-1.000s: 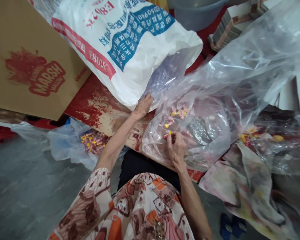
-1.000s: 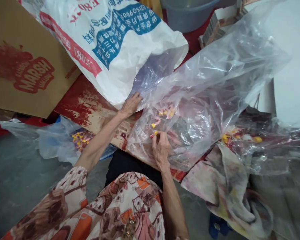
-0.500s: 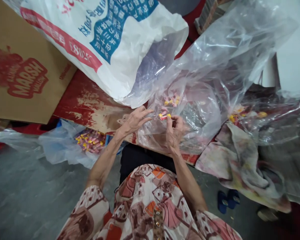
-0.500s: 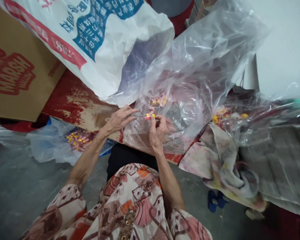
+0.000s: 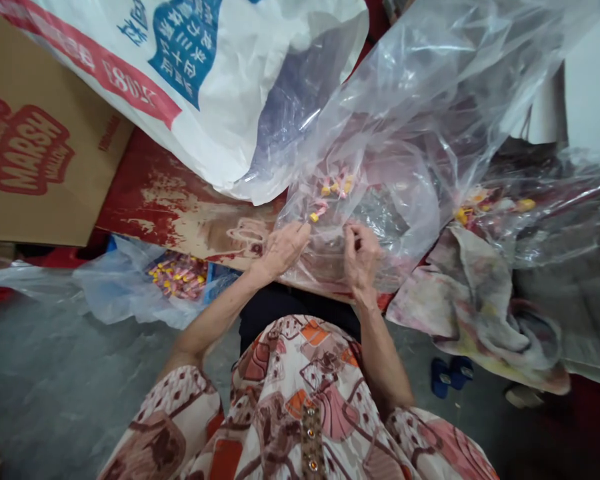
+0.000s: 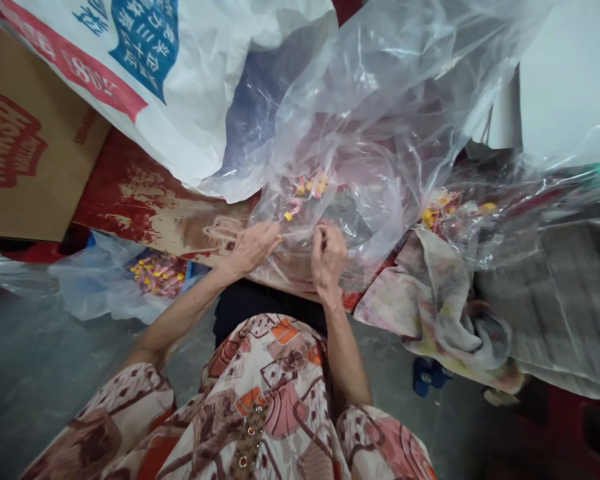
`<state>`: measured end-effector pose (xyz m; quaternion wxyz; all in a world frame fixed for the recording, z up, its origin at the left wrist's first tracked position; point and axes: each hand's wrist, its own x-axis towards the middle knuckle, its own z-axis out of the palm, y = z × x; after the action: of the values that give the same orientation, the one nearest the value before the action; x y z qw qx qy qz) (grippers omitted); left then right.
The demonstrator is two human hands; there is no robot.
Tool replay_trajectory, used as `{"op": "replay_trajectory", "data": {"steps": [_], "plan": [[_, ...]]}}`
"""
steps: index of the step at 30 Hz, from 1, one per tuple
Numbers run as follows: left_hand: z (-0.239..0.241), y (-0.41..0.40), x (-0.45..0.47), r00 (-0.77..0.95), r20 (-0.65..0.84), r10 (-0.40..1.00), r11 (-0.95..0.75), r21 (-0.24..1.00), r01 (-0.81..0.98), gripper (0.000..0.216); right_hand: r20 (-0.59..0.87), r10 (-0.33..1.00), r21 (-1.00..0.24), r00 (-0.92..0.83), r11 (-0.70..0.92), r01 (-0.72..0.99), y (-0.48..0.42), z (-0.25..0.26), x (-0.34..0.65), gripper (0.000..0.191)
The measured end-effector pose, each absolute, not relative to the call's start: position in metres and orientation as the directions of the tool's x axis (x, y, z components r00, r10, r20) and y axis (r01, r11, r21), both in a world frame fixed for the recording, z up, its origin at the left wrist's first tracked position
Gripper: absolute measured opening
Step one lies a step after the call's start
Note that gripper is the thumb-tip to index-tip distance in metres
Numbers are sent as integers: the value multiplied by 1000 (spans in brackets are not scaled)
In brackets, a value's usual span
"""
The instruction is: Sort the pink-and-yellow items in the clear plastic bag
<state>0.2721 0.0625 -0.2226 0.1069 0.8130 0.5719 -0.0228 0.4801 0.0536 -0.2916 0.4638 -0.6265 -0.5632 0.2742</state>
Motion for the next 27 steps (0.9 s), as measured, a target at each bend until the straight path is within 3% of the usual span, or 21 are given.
{"op": "replay_trajectory", "data": {"steps": [3, 8, 11, 13, 15, 19, 23, 27], "plan": [[-221, 72, 274, 352, -218, 910, -319, 174, 932, 12, 126, 951, -824, 283, -59, 564, 83, -297, 494, 28], [-222, 89, 251, 213, -303, 929, 17, 609, 793, 17, 97, 989, -763, 112, 2, 647, 146, -294, 479, 36], [-222, 83, 244, 107, -248, 963, 112, 729, 675, 24, 96, 995, -709, -17, 81, 701, 163, -293, 470, 38], [-224, 74, 247, 63, -134, 989, 49, 701, 712, 24, 100, 994, -687, -47, 103, 719, 162, -292, 472, 38], [-228, 64, 257, 79, -60, 995, -31, 567, 823, 17, 100, 993, -681, -56, 109, 724, 157, -292, 477, 35], [-229, 54, 280, 255, -97, 962, -222, 267, 938, 8, 138, 990, -706, -4, 102, 701, 145, -291, 488, 31], [-221, 52, 291, 250, -53, 967, -233, 222, 947, 6, 220, 975, -750, 13, 160, 641, 144, -289, 494, 31], [-214, 38, 299, 146, -154, 977, -106, 244, 964, 10, 265, 964, -753, 9, 201, 626, 142, -269, 502, 26]]}}
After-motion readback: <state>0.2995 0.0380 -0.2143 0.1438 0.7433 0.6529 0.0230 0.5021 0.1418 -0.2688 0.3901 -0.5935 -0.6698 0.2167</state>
